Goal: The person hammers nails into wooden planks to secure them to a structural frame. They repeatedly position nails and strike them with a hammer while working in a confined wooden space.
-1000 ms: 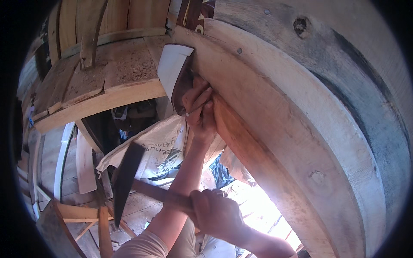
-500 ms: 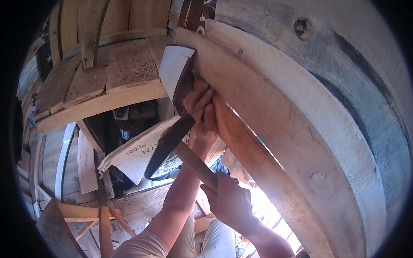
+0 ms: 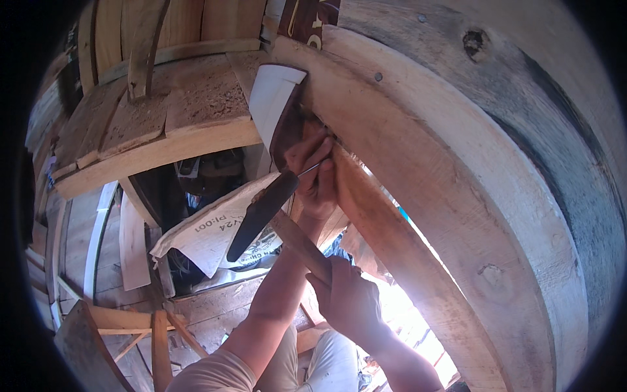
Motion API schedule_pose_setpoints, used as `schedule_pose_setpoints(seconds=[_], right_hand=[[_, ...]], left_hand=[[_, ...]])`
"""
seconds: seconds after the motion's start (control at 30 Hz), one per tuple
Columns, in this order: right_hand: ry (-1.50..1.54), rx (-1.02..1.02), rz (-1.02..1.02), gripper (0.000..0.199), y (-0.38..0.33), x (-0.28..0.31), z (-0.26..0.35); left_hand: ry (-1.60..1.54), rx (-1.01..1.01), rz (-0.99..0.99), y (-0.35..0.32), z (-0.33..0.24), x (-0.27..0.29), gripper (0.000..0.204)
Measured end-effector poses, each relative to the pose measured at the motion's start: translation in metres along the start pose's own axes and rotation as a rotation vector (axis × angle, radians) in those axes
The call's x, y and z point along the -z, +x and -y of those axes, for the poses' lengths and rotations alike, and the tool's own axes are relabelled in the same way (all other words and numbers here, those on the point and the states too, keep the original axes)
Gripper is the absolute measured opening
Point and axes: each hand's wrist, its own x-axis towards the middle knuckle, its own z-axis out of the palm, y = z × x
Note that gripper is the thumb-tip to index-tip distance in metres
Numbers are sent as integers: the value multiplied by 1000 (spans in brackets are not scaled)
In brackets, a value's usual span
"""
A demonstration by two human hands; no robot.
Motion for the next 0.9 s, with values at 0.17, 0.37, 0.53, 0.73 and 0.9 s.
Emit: schedule_pose_setpoints(seconds=[0.17, 0.37, 0.53, 0.73, 0.9], right_hand=[[70, 180, 146, 36, -5, 17, 18], [7, -31, 118, 34, 1, 9, 0], [166, 79, 153, 36, -28, 16, 20], [245, -111, 154, 37, -53, 11, 7], [275, -164, 196, 38, -67, 18, 5]], left_hand=[[-8, 12, -2, -5, -2, -5, 27], [39, -13, 23, -5, 1, -1, 30], [5, -26, 8, -13, 4, 0, 31], [-41, 18, 44, -24, 7, 1, 30], [-278, 133, -191, -25, 11, -8, 31]])
